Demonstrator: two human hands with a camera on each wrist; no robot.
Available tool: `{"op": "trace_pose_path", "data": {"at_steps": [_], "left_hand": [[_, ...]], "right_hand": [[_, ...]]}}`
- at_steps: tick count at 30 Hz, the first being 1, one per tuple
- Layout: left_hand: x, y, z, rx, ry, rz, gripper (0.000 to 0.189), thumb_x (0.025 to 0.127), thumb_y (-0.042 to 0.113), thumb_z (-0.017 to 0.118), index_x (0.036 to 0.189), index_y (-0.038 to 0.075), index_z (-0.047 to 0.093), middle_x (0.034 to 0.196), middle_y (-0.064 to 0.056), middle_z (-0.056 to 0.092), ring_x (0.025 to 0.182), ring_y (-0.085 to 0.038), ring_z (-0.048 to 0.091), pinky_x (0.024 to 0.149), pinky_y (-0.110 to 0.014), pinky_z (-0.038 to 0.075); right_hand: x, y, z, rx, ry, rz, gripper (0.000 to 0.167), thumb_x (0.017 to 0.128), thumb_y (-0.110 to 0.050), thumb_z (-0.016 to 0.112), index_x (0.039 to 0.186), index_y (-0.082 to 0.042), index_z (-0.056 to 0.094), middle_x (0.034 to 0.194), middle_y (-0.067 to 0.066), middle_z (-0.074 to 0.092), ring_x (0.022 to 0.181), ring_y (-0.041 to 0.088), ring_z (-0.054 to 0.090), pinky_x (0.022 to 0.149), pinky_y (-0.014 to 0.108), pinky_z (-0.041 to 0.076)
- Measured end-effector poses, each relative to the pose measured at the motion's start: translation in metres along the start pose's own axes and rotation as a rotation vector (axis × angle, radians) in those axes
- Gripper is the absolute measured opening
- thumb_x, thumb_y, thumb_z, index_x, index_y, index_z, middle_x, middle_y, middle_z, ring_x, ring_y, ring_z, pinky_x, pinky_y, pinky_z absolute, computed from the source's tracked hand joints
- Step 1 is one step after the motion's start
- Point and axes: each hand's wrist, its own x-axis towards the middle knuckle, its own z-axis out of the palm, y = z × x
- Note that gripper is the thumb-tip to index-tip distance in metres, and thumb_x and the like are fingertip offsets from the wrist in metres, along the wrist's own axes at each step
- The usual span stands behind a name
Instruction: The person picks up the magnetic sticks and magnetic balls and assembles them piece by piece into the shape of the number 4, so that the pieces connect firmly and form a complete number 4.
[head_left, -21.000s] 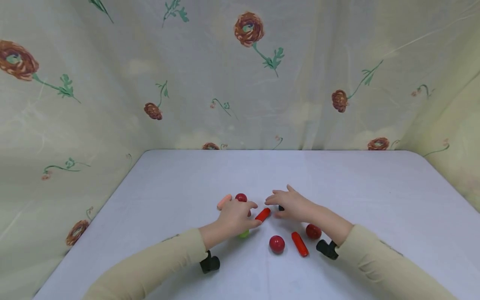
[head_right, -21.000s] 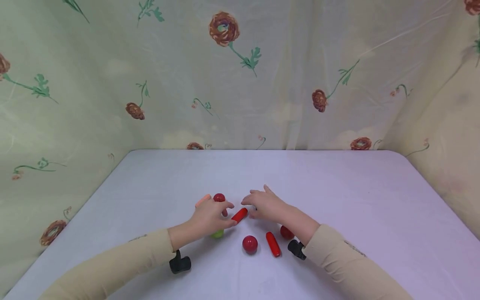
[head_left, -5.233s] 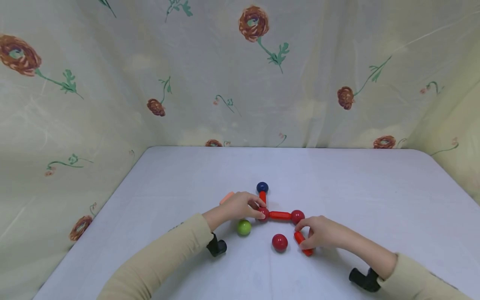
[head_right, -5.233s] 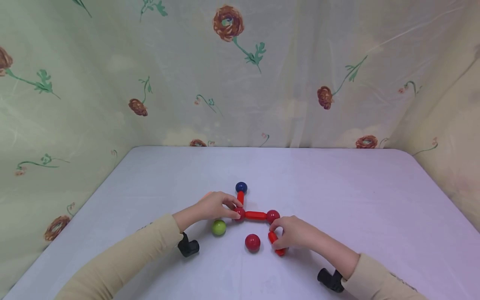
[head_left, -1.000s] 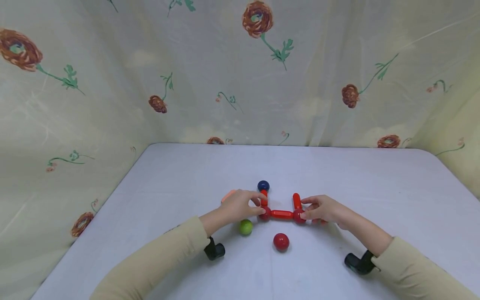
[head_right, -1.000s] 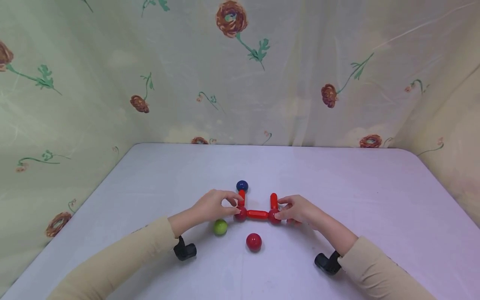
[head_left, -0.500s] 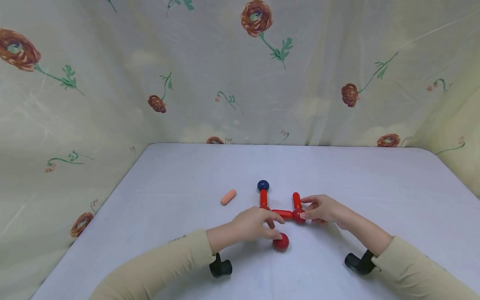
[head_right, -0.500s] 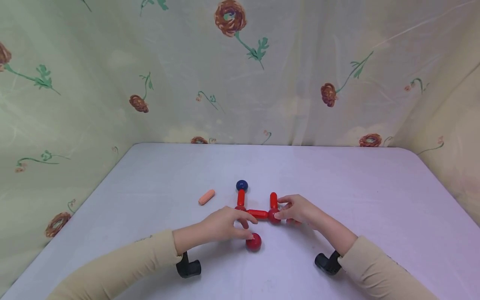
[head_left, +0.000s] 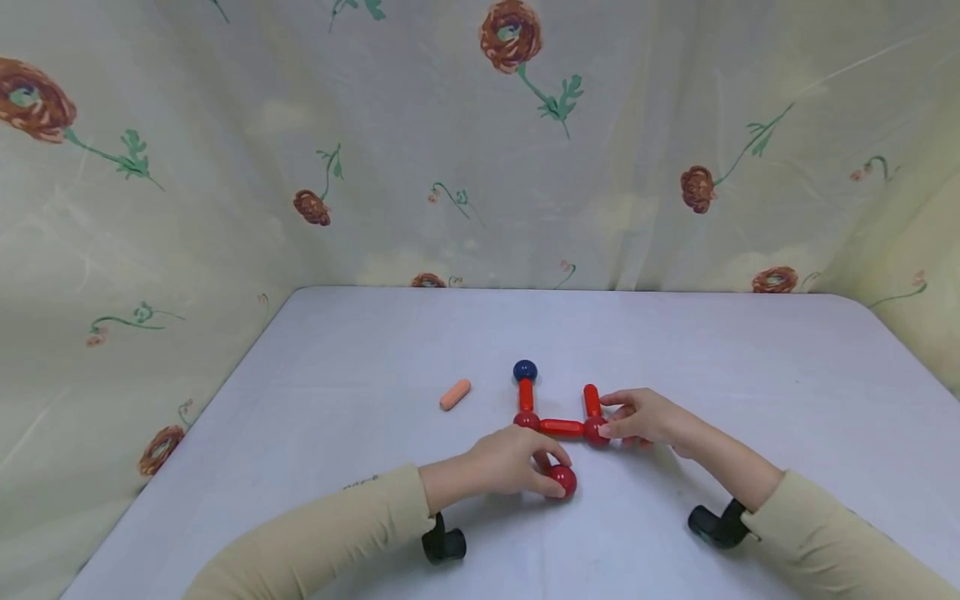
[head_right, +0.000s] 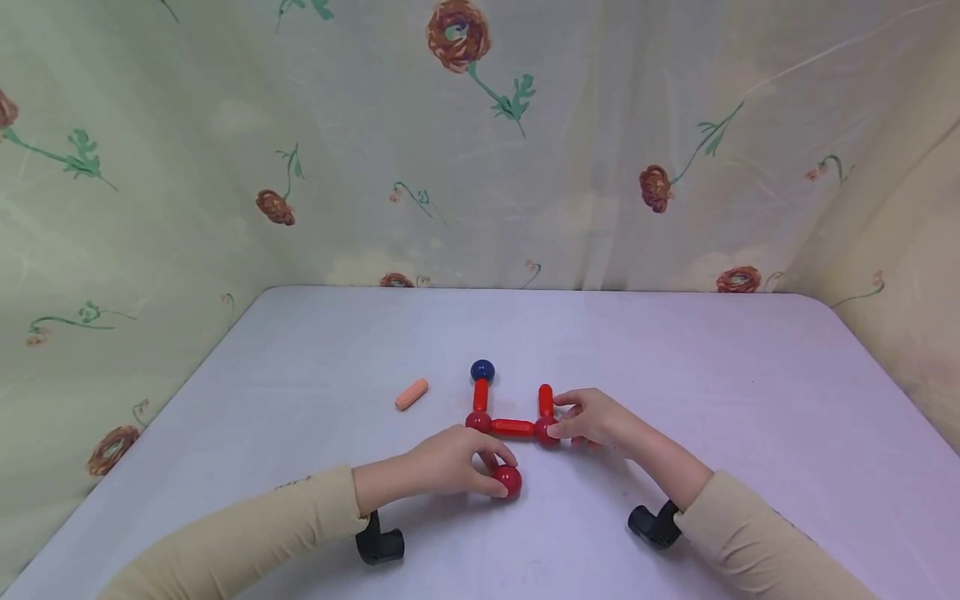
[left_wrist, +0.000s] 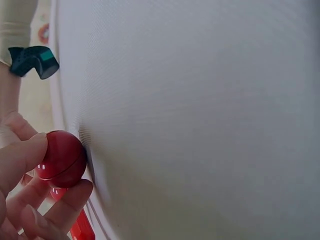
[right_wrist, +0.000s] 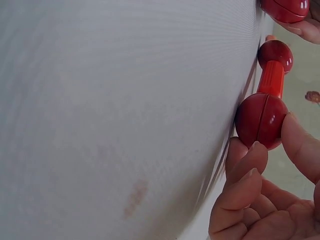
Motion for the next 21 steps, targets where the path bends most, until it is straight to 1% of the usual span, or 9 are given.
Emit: {"op": "trace_pose_path", "data": {"at_steps": [8, 12, 16, 21], "left_hand": [[0.000, 0.001, 0.000, -0.010, 0.014, -0.007, 0.033, 0.075, 0.023, 0.076, 0.107, 0.021, 0.067, 0.082, 0.008, 0.063, 0.072, -0.004, 0.054, 0.057, -0.020, 0.045], [0.000, 0.000, -0.001, -0.001, 0.047, 0.005, 0.033, 0.075, 0.022, 0.076, 0.106, 0.020, 0.067, 0.082, 0.008, 0.062, 0.072, -0.004, 0.052, 0.058, -0.019, 0.044], [0.002, 0.001, -0.006, 0.012, 0.082, 0.033, 0.033, 0.076, 0.023, 0.075, 0.107, 0.020, 0.067, 0.082, 0.008, 0.063, 0.075, -0.004, 0.052, 0.059, -0.017, 0.043], [0.006, 0.003, -0.017, 0.000, 0.126, 0.066, 0.032, 0.077, 0.024, 0.074, 0.108, 0.020, 0.067, 0.086, 0.008, 0.064, 0.079, -0.005, 0.053, 0.060, -0.016, 0.044]], "right_hand": [[-0.001, 0.000, 0.000, 0.009, -0.001, 0.007, 0.064, 0.081, -0.024, 0.068, 0.132, 0.004, 0.041, 0.096, 0.009, 0.059, 0.071, 0.017, 0.053, 0.060, 0.026, 0.043], [-0.001, 0.000, 0.000, 0.011, -0.002, 0.007, 0.064, 0.081, -0.024, 0.068, 0.132, 0.004, 0.041, 0.097, 0.010, 0.059, 0.072, 0.017, 0.053, 0.060, 0.026, 0.043], [0.000, 0.000, 0.000, 0.011, -0.006, 0.003, 0.065, 0.081, -0.025, 0.069, 0.132, 0.004, 0.040, 0.098, 0.010, 0.059, 0.072, 0.017, 0.053, 0.060, 0.027, 0.043], [0.000, 0.000, -0.001, 0.010, -0.008, 0.001, 0.065, 0.081, -0.025, 0.069, 0.132, 0.004, 0.040, 0.097, 0.010, 0.059, 0.071, 0.017, 0.053, 0.060, 0.027, 0.043]]}}
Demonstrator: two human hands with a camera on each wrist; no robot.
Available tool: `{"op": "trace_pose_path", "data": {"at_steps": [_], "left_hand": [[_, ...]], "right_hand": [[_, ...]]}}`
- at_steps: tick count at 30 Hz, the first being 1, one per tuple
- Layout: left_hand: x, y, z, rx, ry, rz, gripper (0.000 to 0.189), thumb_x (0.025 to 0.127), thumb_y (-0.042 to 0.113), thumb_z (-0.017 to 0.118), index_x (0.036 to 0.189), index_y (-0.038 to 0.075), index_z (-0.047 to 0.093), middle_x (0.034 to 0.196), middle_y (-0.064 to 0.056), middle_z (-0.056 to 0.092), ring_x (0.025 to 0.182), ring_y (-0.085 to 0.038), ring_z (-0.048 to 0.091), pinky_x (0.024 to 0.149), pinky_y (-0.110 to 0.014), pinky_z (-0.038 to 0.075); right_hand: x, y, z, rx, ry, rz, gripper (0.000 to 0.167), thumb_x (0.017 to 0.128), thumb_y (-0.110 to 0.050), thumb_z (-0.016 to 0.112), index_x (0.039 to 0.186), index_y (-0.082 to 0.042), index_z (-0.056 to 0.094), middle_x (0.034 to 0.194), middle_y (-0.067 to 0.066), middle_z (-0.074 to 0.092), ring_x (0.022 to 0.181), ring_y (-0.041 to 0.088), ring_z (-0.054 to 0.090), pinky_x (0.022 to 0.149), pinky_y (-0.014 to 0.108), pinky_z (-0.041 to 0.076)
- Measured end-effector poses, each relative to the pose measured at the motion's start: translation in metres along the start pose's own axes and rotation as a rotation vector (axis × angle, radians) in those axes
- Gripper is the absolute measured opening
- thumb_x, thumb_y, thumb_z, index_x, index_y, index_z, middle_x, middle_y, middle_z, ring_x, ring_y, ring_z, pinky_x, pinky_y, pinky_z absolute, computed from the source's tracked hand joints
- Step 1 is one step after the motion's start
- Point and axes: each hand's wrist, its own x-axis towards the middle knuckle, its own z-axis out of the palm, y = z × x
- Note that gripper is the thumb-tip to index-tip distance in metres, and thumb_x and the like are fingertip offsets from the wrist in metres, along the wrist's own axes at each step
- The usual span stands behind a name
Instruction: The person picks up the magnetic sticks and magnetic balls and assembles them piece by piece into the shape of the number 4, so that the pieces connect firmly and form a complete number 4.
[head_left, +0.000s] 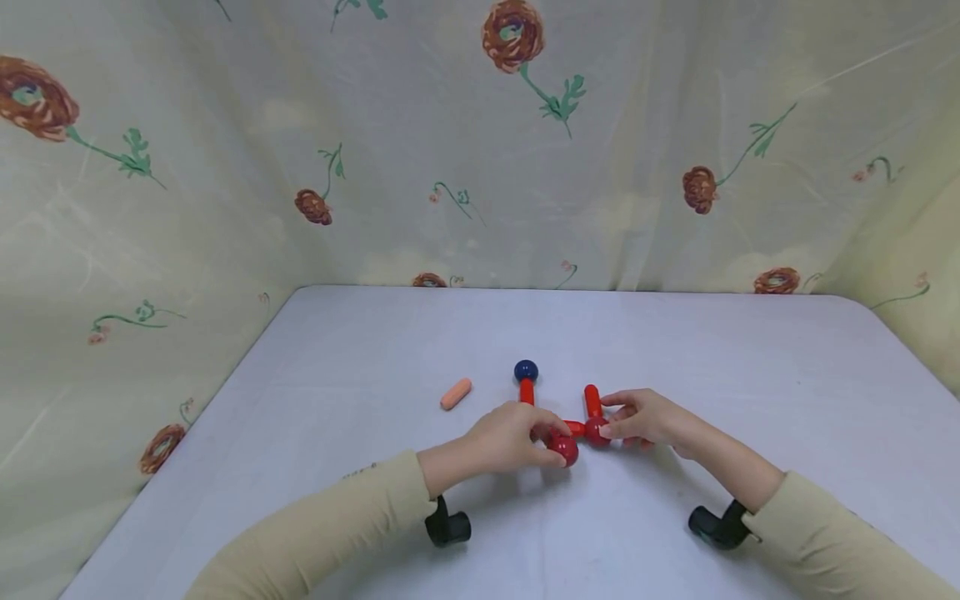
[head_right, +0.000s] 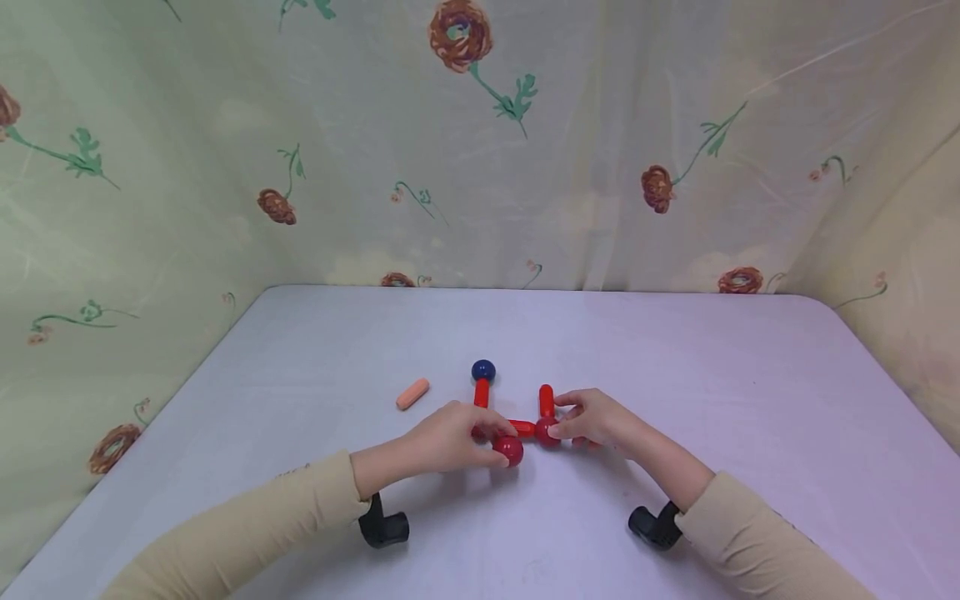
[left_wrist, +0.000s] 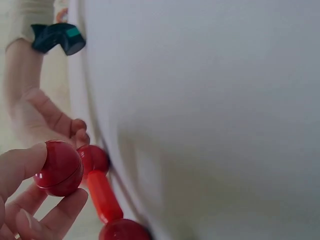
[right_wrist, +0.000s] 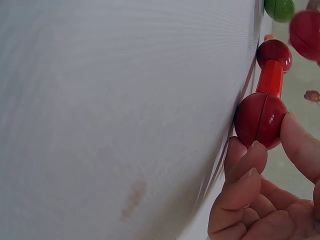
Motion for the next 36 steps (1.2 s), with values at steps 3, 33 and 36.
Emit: {"op": "trace_pose_path", "data": {"at_steps": [3, 33, 36], "left_hand": [[0.005, 0.001, -0.008, -0.014, 0.034, 0.003, 0.032, 0.078, 0.024, 0.073, 0.109, 0.020, 0.066, 0.088, 0.006, 0.065, 0.080, -0.006, 0.054, 0.061, -0.016, 0.045], [0.083, 0.014, -0.027, -0.263, 0.217, -0.217, 0.035, 0.081, 0.025, 0.069, 0.115, 0.018, 0.063, 0.097, -0.002, 0.062, 0.079, -0.016, 0.055, 0.062, -0.025, 0.047], [0.089, 0.014, -0.020, -0.272, 0.221, -0.256, 0.034, 0.081, 0.025, 0.069, 0.114, 0.018, 0.063, 0.094, -0.001, 0.061, 0.075, -0.016, 0.054, 0.059, -0.025, 0.047]], "right_hand": [[0.000, -0.001, 0.000, 0.002, 0.002, 0.000, 0.066, 0.081, -0.025, 0.069, 0.132, 0.004, 0.040, 0.097, 0.010, 0.059, 0.070, 0.017, 0.053, 0.060, 0.026, 0.043], [0.001, -0.002, -0.002, -0.016, 0.009, 0.043, 0.064, 0.078, -0.028, 0.071, 0.126, 0.005, 0.046, 0.093, 0.008, 0.057, 0.073, 0.017, 0.053, 0.062, 0.024, 0.044], [0.001, -0.001, -0.002, -0.011, 0.011, 0.045, 0.063, 0.078, -0.027, 0.071, 0.126, 0.005, 0.047, 0.091, 0.008, 0.058, 0.072, 0.017, 0.053, 0.061, 0.024, 0.044]]}}
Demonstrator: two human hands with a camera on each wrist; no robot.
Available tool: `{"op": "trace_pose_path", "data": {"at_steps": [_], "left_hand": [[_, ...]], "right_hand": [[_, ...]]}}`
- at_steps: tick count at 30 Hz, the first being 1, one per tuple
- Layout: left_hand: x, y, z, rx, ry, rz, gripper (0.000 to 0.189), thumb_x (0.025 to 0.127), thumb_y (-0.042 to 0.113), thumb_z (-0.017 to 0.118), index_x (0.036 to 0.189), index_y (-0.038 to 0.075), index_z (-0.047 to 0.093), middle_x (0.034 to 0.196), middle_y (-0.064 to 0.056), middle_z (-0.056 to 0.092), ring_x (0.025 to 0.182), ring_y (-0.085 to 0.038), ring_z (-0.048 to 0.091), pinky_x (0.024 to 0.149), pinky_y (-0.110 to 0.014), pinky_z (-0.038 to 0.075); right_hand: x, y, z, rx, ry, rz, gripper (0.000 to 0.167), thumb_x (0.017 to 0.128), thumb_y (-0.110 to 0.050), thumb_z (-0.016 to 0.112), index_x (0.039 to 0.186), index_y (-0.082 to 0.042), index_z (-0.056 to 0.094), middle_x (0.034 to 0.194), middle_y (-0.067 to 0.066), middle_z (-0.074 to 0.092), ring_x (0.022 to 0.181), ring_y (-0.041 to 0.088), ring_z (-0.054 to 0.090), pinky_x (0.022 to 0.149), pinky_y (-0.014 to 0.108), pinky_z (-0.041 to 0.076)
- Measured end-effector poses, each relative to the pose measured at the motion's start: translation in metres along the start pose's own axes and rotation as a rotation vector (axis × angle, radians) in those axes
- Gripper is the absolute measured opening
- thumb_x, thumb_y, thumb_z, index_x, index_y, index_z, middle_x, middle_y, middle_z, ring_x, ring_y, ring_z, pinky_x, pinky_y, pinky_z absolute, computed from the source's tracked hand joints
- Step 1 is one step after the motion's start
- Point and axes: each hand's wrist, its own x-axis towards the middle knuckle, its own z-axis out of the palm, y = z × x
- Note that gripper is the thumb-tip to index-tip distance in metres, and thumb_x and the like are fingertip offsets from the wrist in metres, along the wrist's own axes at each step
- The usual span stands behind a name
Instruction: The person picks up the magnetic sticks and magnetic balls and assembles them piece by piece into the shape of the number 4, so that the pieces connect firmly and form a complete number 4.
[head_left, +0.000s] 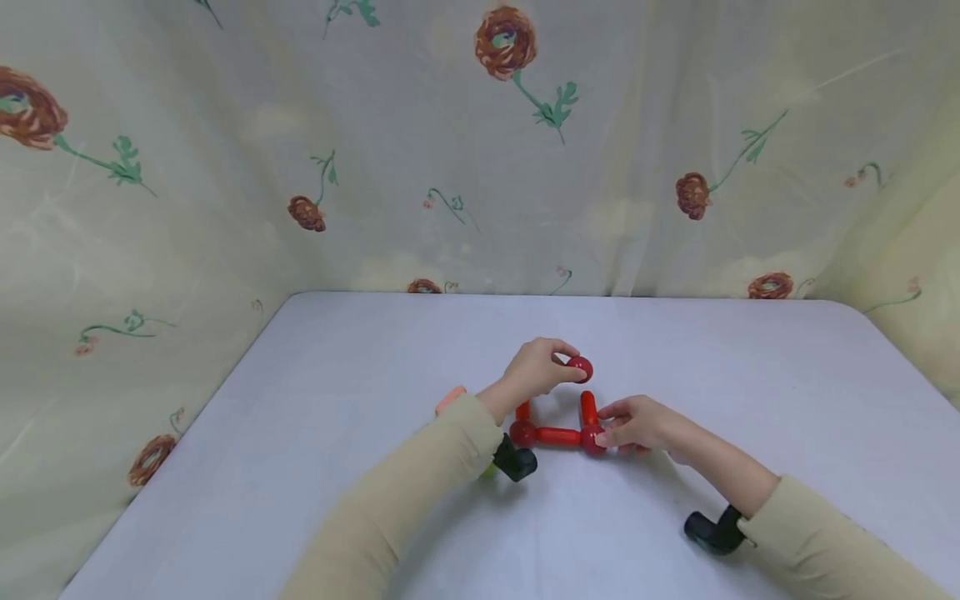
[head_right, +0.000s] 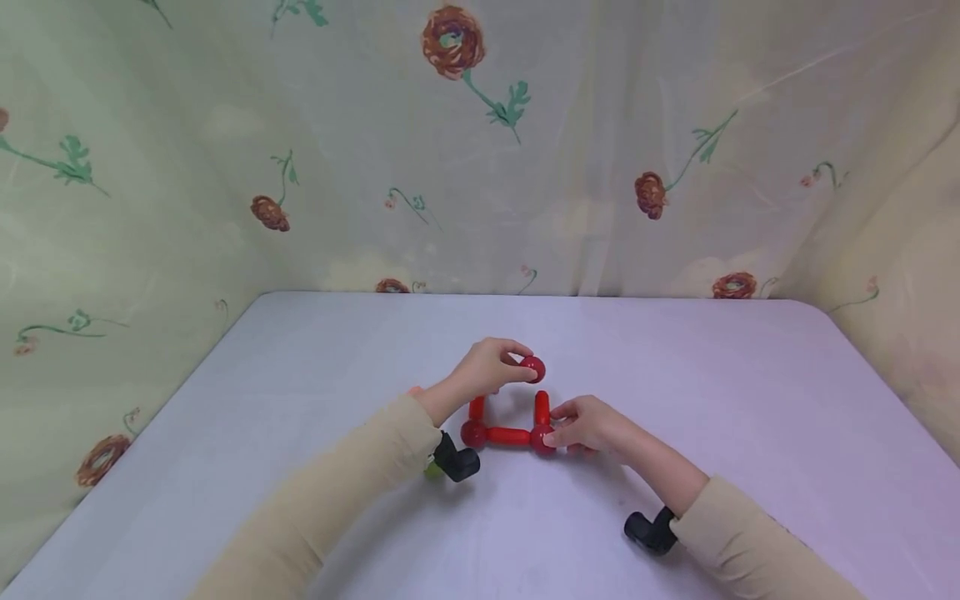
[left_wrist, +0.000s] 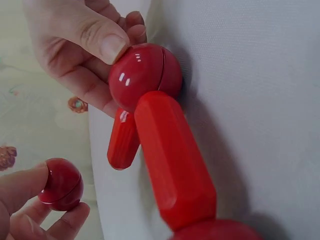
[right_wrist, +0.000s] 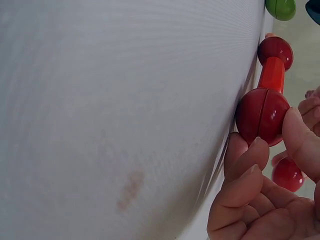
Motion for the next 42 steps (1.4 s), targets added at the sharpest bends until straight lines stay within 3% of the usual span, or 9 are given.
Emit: {"op": "trace_pose_path", "data": {"at_steps": [6, 13, 17, 25, 31, 38, 42], "left_hand": [[0.005, -0.002, 0.010, 0.053, 0.038, -0.050, 0.033, 0.082, 0.026, 0.069, 0.113, 0.018, 0.063, 0.091, -0.001, 0.060, 0.069, -0.016, 0.054, 0.058, -0.024, 0.045], [0.009, 0.000, 0.019, 0.253, 0.109, -0.097, 0.032, 0.080, 0.026, 0.070, 0.111, 0.020, 0.065, 0.101, 0.001, 0.062, 0.081, -0.013, 0.051, 0.068, -0.026, 0.043], [0.011, 0.000, 0.022, 0.332, 0.114, -0.115, 0.032, 0.080, 0.024, 0.070, 0.112, 0.022, 0.065, 0.101, 0.002, 0.063, 0.084, -0.013, 0.051, 0.070, -0.028, 0.043], [0.009, -0.005, 0.024, 0.260, 0.048, -0.118, 0.038, 0.087, 0.022, 0.063, 0.124, 0.025, 0.059, 0.122, 0.000, 0.058, 0.094, -0.013, 0.051, 0.078, -0.024, 0.047], [0.011, -0.005, 0.026, 0.248, 0.023, -0.117, 0.038, 0.088, 0.024, 0.061, 0.125, 0.029, 0.057, 0.127, 0.001, 0.056, 0.098, -0.013, 0.050, 0.084, -0.027, 0.045], [0.012, -0.002, 0.030, 0.228, -0.016, -0.119, 0.038, 0.088, 0.025, 0.061, 0.126, 0.029, 0.057, 0.122, 0.000, 0.058, 0.078, -0.013, 0.051, 0.060, -0.020, 0.042], [0.013, -0.003, 0.031, 0.209, -0.023, -0.119, 0.038, 0.089, 0.024, 0.060, 0.126, 0.028, 0.056, 0.118, -0.001, 0.059, 0.067, -0.012, 0.049, 0.054, -0.019, 0.038]], "right_hand": [[0.000, -0.001, 0.002, -0.007, -0.001, 0.011, 0.062, 0.078, -0.027, 0.071, 0.125, 0.005, 0.047, 0.092, 0.008, 0.058, 0.073, 0.017, 0.053, 0.061, 0.025, 0.045], [0.001, -0.001, 0.000, -0.007, 0.002, 0.013, 0.062, 0.078, -0.027, 0.072, 0.125, 0.005, 0.047, 0.090, 0.007, 0.059, 0.071, 0.017, 0.053, 0.061, 0.026, 0.045], [0.001, -0.001, 0.000, -0.004, -0.002, 0.003, 0.062, 0.078, -0.027, 0.071, 0.125, 0.005, 0.047, 0.090, 0.007, 0.059, 0.071, 0.017, 0.053, 0.060, 0.026, 0.044], [0.001, 0.000, 0.000, 0.007, -0.008, -0.003, 0.061, 0.079, -0.026, 0.071, 0.125, 0.006, 0.047, 0.089, 0.007, 0.058, 0.071, 0.017, 0.052, 0.059, 0.025, 0.043], [0.002, 0.001, 0.001, 0.008, -0.007, -0.009, 0.061, 0.079, -0.026, 0.071, 0.125, 0.006, 0.047, 0.088, 0.007, 0.058, 0.071, 0.017, 0.052, 0.059, 0.025, 0.043], [0.003, 0.002, 0.001, 0.013, -0.008, -0.010, 0.060, 0.079, -0.025, 0.071, 0.125, 0.005, 0.047, 0.089, 0.007, 0.058, 0.071, 0.017, 0.052, 0.059, 0.026, 0.044], [0.003, 0.003, 0.001, 0.011, -0.008, -0.014, 0.061, 0.079, -0.025, 0.071, 0.125, 0.005, 0.047, 0.088, 0.007, 0.059, 0.070, 0.017, 0.052, 0.059, 0.026, 0.044]]}}
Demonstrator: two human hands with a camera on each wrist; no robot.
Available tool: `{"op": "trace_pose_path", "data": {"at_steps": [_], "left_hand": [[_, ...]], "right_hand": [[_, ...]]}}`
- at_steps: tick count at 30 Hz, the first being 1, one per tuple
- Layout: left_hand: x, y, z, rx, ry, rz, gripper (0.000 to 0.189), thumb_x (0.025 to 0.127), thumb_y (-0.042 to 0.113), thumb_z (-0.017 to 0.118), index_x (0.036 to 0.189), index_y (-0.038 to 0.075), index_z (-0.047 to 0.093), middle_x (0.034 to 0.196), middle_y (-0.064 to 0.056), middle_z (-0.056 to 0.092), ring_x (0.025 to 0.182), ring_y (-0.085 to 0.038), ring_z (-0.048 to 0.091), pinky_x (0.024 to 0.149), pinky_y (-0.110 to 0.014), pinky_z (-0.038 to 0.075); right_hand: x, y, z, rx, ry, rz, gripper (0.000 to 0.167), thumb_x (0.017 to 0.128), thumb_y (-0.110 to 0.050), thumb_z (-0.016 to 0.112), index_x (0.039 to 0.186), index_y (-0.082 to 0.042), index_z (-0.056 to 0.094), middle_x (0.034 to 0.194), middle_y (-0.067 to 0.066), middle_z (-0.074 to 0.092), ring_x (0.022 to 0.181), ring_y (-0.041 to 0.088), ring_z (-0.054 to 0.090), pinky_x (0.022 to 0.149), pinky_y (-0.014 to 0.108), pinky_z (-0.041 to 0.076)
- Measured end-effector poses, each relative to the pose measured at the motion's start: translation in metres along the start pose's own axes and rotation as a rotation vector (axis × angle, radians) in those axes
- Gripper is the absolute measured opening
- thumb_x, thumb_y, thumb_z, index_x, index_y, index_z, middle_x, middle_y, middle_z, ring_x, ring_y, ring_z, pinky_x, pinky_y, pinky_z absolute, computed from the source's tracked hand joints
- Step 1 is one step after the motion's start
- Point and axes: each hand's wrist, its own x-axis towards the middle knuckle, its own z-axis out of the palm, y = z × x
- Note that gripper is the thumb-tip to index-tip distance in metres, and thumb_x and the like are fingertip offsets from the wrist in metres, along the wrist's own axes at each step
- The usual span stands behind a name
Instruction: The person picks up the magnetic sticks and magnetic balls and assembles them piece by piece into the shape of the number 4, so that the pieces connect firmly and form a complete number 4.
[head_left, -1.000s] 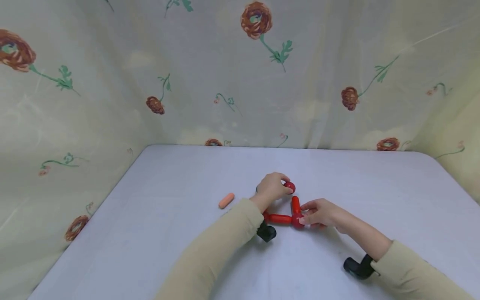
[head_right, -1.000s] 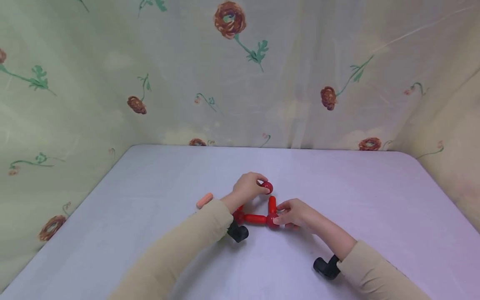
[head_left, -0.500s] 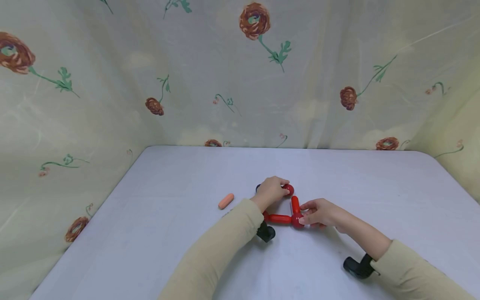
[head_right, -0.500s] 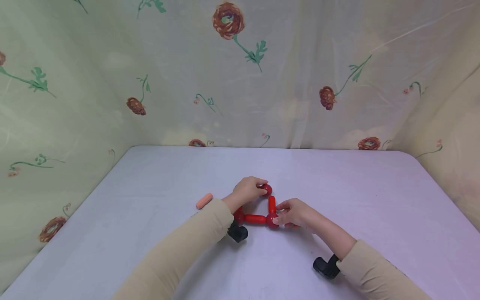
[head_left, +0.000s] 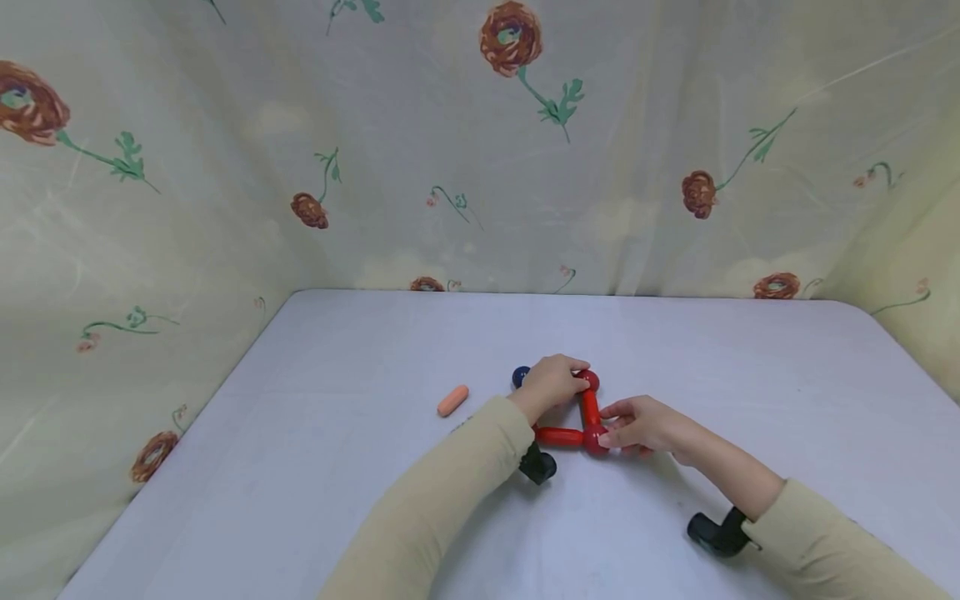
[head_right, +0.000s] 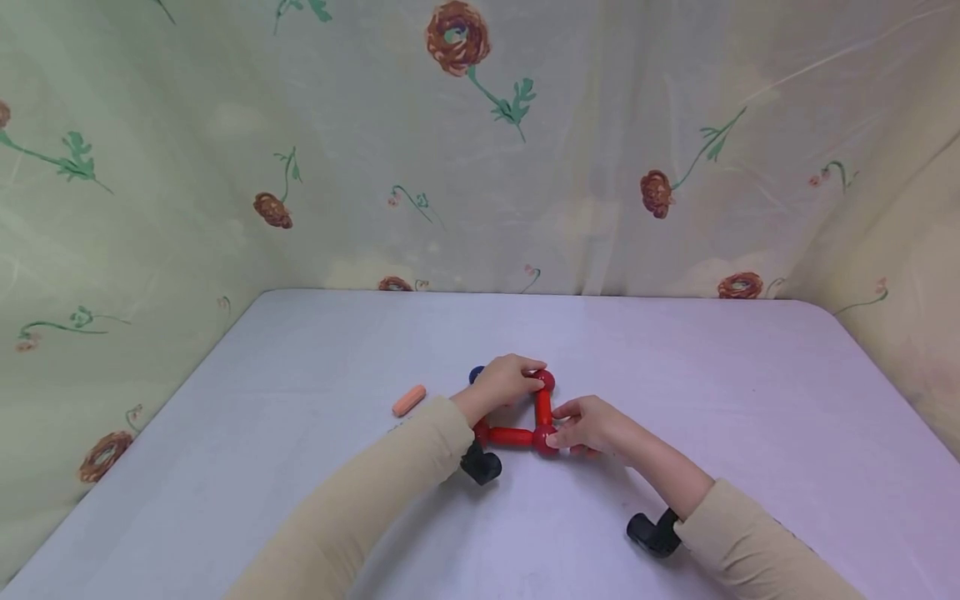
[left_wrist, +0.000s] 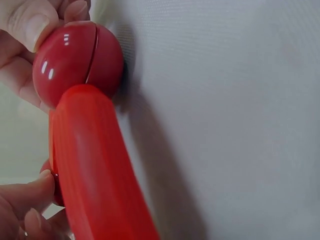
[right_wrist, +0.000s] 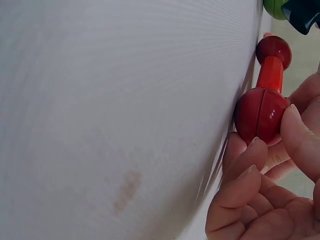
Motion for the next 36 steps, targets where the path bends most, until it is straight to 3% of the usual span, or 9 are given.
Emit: {"op": "trace_pose_path", "data": {"at_steps": [5, 13, 18, 26, 32, 36], "left_hand": [[0.001, -0.002, 0.002, -0.021, -0.007, 0.006, 0.037, 0.089, 0.024, 0.060, 0.126, 0.027, 0.057, 0.111, -0.002, 0.059, 0.052, -0.013, 0.045, 0.051, -0.020, 0.036], [0.001, -0.002, -0.002, -0.040, 0.002, 0.006, 0.038, 0.088, 0.023, 0.060, 0.126, 0.028, 0.056, 0.112, -0.002, 0.061, 0.053, -0.013, 0.046, 0.049, -0.019, 0.038], [-0.001, -0.004, -0.014, -0.052, 0.006, 0.028, 0.039, 0.088, 0.023, 0.061, 0.126, 0.028, 0.056, 0.113, -0.003, 0.061, 0.053, -0.013, 0.048, 0.050, -0.021, 0.042], [-0.011, -0.018, -0.042, -0.041, -0.016, 0.167, 0.038, 0.090, 0.022, 0.059, 0.127, 0.024, 0.055, 0.116, -0.003, 0.062, 0.084, -0.018, 0.061, 0.063, -0.021, 0.049], [-0.027, -0.034, -0.061, 0.001, -0.021, 0.173, 0.038, 0.089, 0.023, 0.060, 0.126, 0.025, 0.056, 0.113, -0.001, 0.063, 0.092, -0.014, 0.059, 0.069, -0.023, 0.050], [-0.038, -0.053, -0.076, 0.033, -0.009, 0.172, 0.038, 0.089, 0.024, 0.060, 0.127, 0.024, 0.055, 0.114, -0.002, 0.062, 0.099, -0.017, 0.057, 0.077, -0.030, 0.050]], "right_hand": [[0.000, 0.001, 0.000, -0.002, -0.004, -0.005, 0.061, 0.079, -0.025, 0.071, 0.125, 0.006, 0.047, 0.087, 0.006, 0.059, 0.070, 0.017, 0.052, 0.059, 0.026, 0.043], [-0.002, 0.000, 0.000, 0.005, -0.005, 0.009, 0.065, 0.078, -0.026, 0.071, 0.128, 0.005, 0.044, 0.090, 0.007, 0.059, 0.071, 0.017, 0.053, 0.060, 0.026, 0.045], [-0.002, 0.000, -0.001, 0.024, -0.012, 0.002, 0.071, 0.079, -0.026, 0.071, 0.134, 0.002, 0.036, 0.088, 0.006, 0.058, 0.069, 0.017, 0.053, 0.061, 0.026, 0.045], [-0.001, -0.001, -0.006, 0.049, -0.036, -0.052, 0.070, 0.079, -0.022, 0.070, 0.138, -0.006, 0.036, 0.095, 0.009, 0.058, 0.074, 0.018, 0.055, 0.061, 0.027, 0.046], [0.001, 0.000, -0.009, 0.045, -0.087, -0.090, 0.060, 0.081, -0.019, 0.068, 0.134, -0.005, 0.043, 0.102, 0.011, 0.058, 0.075, 0.018, 0.055, 0.062, 0.028, 0.045], [0.002, 0.001, -0.008, 0.027, -0.089, -0.090, 0.055, 0.082, -0.018, 0.067, 0.132, -0.006, 0.047, 0.102, 0.010, 0.057, 0.075, 0.018, 0.054, 0.061, 0.027, 0.044]]}}
